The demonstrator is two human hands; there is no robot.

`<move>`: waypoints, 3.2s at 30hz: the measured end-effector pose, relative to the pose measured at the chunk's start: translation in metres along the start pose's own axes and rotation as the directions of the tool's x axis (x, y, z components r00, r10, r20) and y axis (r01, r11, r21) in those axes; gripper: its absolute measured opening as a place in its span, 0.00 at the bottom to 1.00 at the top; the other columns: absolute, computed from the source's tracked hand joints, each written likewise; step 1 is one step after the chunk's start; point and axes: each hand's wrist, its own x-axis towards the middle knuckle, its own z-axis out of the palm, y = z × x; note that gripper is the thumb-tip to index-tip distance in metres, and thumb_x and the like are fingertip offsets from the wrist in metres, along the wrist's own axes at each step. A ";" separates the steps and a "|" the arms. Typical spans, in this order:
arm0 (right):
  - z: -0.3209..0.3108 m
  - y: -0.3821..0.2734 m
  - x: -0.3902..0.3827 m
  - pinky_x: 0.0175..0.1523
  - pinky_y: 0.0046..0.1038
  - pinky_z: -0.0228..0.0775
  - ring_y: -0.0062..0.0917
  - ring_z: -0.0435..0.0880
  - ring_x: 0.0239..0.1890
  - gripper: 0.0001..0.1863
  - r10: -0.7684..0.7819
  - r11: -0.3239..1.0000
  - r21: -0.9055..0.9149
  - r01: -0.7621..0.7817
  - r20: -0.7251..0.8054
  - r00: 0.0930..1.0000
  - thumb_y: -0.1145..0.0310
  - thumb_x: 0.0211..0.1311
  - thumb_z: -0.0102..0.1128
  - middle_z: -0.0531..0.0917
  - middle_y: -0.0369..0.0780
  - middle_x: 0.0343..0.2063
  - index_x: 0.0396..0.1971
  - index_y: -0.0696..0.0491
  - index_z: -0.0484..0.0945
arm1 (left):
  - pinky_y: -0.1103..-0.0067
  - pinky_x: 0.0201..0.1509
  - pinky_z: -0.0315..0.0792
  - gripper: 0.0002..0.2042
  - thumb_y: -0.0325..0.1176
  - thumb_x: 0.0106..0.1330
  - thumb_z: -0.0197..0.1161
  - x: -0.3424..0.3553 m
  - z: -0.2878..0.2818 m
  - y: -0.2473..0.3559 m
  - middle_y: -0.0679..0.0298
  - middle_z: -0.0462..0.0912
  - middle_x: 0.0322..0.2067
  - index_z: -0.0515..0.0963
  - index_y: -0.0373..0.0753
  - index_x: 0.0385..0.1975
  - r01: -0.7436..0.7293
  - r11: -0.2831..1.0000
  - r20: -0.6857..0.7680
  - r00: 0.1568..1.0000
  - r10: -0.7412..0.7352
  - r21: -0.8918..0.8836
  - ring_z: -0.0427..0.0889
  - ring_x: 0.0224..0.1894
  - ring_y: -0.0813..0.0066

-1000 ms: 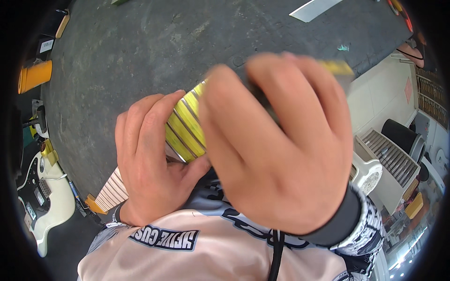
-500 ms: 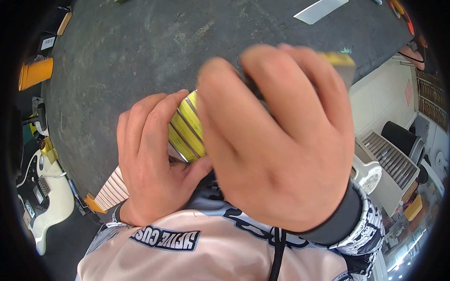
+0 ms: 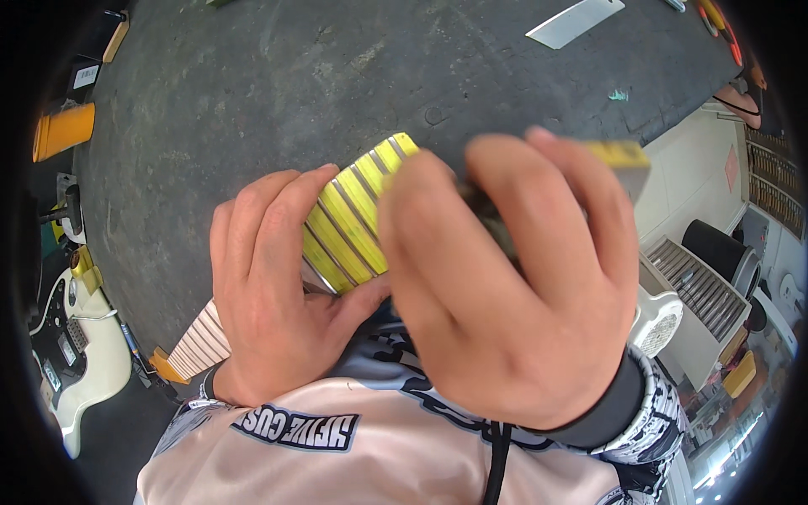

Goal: The person is using a piece of sandpaper or an abrasive block to polish the metal frets on an electric guitar neck.

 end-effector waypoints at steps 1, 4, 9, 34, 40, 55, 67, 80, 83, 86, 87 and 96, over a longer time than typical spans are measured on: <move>0.001 0.001 0.006 0.54 0.41 0.72 0.37 0.80 0.44 0.21 -0.004 1.000 0.002 0.004 0.015 1.000 0.66 0.43 0.61 0.83 0.39 0.45 0.41 0.55 0.86 | 0.65 0.51 0.71 0.36 0.41 0.43 0.82 0.000 0.000 0.000 0.54 0.80 0.47 0.78 0.35 0.55 0.009 1.000 0.010 1.000 -0.009 0.003 0.78 0.46 0.53; -0.005 0.000 0.032 0.55 0.41 0.72 0.37 0.80 0.45 0.21 0.021 1.000 0.015 -0.023 0.125 0.992 0.66 0.44 0.62 0.83 0.39 0.46 0.41 0.54 0.86 | 0.65 0.51 0.71 0.37 0.41 0.41 0.82 0.000 0.002 -0.001 0.54 0.80 0.47 0.78 0.35 0.55 0.021 1.000 0.010 1.000 -0.021 0.006 0.78 0.47 0.53; 0.002 -0.001 -0.006 0.53 0.40 0.72 0.38 0.80 0.44 0.22 0.014 1.000 0.023 -0.014 -0.008 1.000 0.66 0.42 0.62 0.82 0.40 0.45 0.41 0.56 0.85 | 0.65 0.52 0.71 0.36 0.41 0.42 0.81 -0.001 -0.003 0.002 0.53 0.80 0.47 0.78 0.35 0.55 0.028 0.999 0.025 0.999 -0.029 0.015 0.78 0.47 0.53; -0.002 -0.006 -0.008 0.56 0.41 0.72 0.37 0.80 0.46 0.22 0.023 1.000 -0.018 -0.023 0.027 0.999 0.66 0.43 0.62 0.82 0.39 0.46 0.43 0.54 0.86 | 0.65 0.49 0.71 0.35 0.43 0.45 0.81 0.000 -0.002 -0.002 0.52 0.80 0.47 0.79 0.33 0.54 0.006 1.000 0.016 1.000 -0.006 -0.002 0.79 0.45 0.52; 0.010 -0.001 0.019 0.55 0.40 0.72 0.37 0.80 0.46 0.22 0.025 0.999 0.020 -0.025 -0.012 1.000 0.67 0.42 0.63 0.82 0.39 0.46 0.42 0.54 0.86 | 0.65 0.49 0.72 0.35 0.44 0.45 0.82 0.001 -0.001 -0.002 0.52 0.81 0.47 0.79 0.33 0.54 0.000 1.000 0.001 1.000 0.000 0.014 0.79 0.45 0.53; -0.007 -0.009 -0.012 0.56 0.41 0.73 0.37 0.80 0.45 0.22 0.034 0.998 -0.049 -0.032 0.039 0.999 0.66 0.45 0.61 0.82 0.39 0.46 0.44 0.54 0.86 | 0.64 0.51 0.71 0.34 0.42 0.45 0.81 0.000 -0.003 0.001 0.53 0.81 0.47 0.79 0.34 0.54 0.011 1.000 0.019 1.000 -0.012 0.004 0.79 0.46 0.52; 0.004 -0.002 -0.002 0.52 0.41 0.72 0.38 0.80 0.44 0.21 0.030 0.999 0.035 -0.028 -0.047 0.998 0.66 0.45 0.61 0.82 0.40 0.45 0.43 0.55 0.85 | 0.64 0.51 0.71 0.35 0.43 0.45 0.81 -0.002 0.004 -0.002 0.53 0.80 0.47 0.78 0.34 0.55 -0.022 1.000 -0.009 1.000 0.022 0.003 0.78 0.47 0.53; -0.014 -0.006 0.012 0.50 0.39 0.73 0.39 0.79 0.43 0.20 0.115 0.977 0.170 -0.129 0.085 0.990 0.67 0.42 0.65 0.81 0.42 0.41 0.40 0.55 0.85 | 0.64 0.51 0.71 0.35 0.37 0.44 0.82 -0.002 0.006 -0.004 0.54 0.80 0.47 0.78 0.35 0.56 -0.018 1.000 -0.041 0.999 0.017 -0.012 0.78 0.47 0.53; -0.015 -0.003 0.011 0.49 0.39 0.73 0.40 0.80 0.43 0.20 0.143 0.976 0.154 -0.152 0.069 0.987 0.70 0.42 0.66 0.81 0.42 0.40 0.41 0.56 0.85 | 0.64 0.51 0.71 0.35 0.38 0.43 0.81 -0.001 0.000 0.000 0.53 0.80 0.47 0.78 0.35 0.55 0.015 1.000 0.014 1.000 -0.015 -0.004 0.78 0.47 0.53; -0.003 0.004 0.012 0.47 0.38 0.73 0.41 0.79 0.43 0.21 0.123 0.962 0.242 -0.129 0.042 0.992 0.73 0.41 0.65 0.80 0.43 0.41 0.42 0.56 0.85 | 0.64 0.50 0.71 0.35 0.39 0.42 0.81 -0.001 0.002 0.000 0.53 0.80 0.47 0.78 0.35 0.55 0.002 1.000 -0.004 1.000 -0.002 0.014 0.78 0.46 0.52; 0.000 0.005 0.014 0.47 0.38 0.73 0.40 0.79 0.43 0.21 0.117 0.951 0.282 -0.124 0.044 0.992 0.74 0.41 0.65 0.80 0.44 0.41 0.42 0.57 0.84 | 0.64 0.50 0.71 0.35 0.39 0.42 0.81 -0.001 0.001 -0.001 0.53 0.80 0.47 0.78 0.35 0.55 0.002 1.000 -0.005 1.000 -0.002 0.011 0.78 0.46 0.52; -0.020 -0.005 0.015 0.49 0.39 0.69 0.40 0.79 0.44 0.22 0.124 0.973 0.173 -0.155 0.177 0.976 0.69 0.43 0.63 0.81 0.43 0.43 0.43 0.57 0.84 | 0.64 0.50 0.72 0.38 0.44 0.40 0.82 -0.001 0.001 -0.002 0.53 0.80 0.47 0.79 0.35 0.54 -0.002 1.000 0.001 1.000 0.002 0.026 0.78 0.46 0.53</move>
